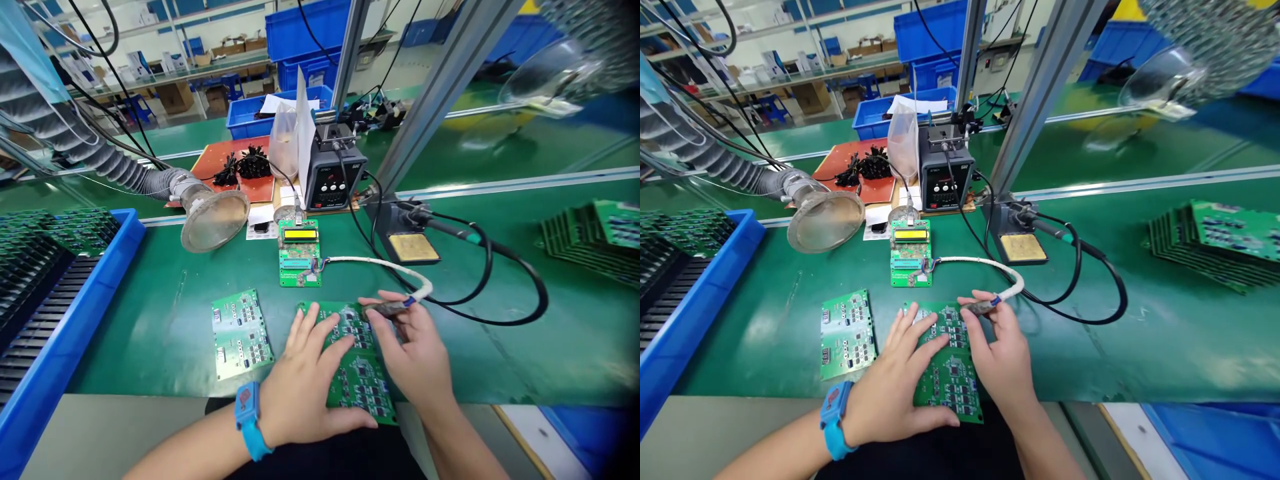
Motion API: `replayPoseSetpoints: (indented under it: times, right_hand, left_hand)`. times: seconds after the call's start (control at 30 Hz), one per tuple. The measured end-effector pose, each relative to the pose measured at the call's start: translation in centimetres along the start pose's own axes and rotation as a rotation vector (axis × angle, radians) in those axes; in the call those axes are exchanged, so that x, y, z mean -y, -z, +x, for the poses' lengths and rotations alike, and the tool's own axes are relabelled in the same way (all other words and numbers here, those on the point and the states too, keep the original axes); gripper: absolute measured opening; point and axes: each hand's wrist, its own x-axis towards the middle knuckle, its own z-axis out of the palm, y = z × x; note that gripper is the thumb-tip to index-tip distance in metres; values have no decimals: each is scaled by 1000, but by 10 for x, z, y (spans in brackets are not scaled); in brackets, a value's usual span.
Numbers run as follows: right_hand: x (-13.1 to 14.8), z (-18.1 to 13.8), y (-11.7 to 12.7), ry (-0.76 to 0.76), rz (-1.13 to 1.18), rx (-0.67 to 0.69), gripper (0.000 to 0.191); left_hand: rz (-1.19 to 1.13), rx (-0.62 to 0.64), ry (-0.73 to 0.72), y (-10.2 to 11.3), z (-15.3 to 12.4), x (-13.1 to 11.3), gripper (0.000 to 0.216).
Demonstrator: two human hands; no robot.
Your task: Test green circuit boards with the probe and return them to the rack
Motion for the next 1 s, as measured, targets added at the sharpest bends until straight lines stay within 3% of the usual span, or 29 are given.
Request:
replayPoseSetpoints:
  times: [0.27,0.67,0.87,1.0]
  right_hand:
    - [1,3,-1,34,-106,-9,25]
    - [4,4,-8,-31,-37,-103,28]
    - [2,5,-4,-20,16,-19,28]
    - [2,4,-3,-13,37,7,28]
  left_hand:
    - [-40,34,32,1,3,-3,91]
    - [-58,44,37,1,4,-2,102]
    - [-81,-39,32,-3,2,-1,91]
    - [-90,-29,38,-1,3,-2,95]
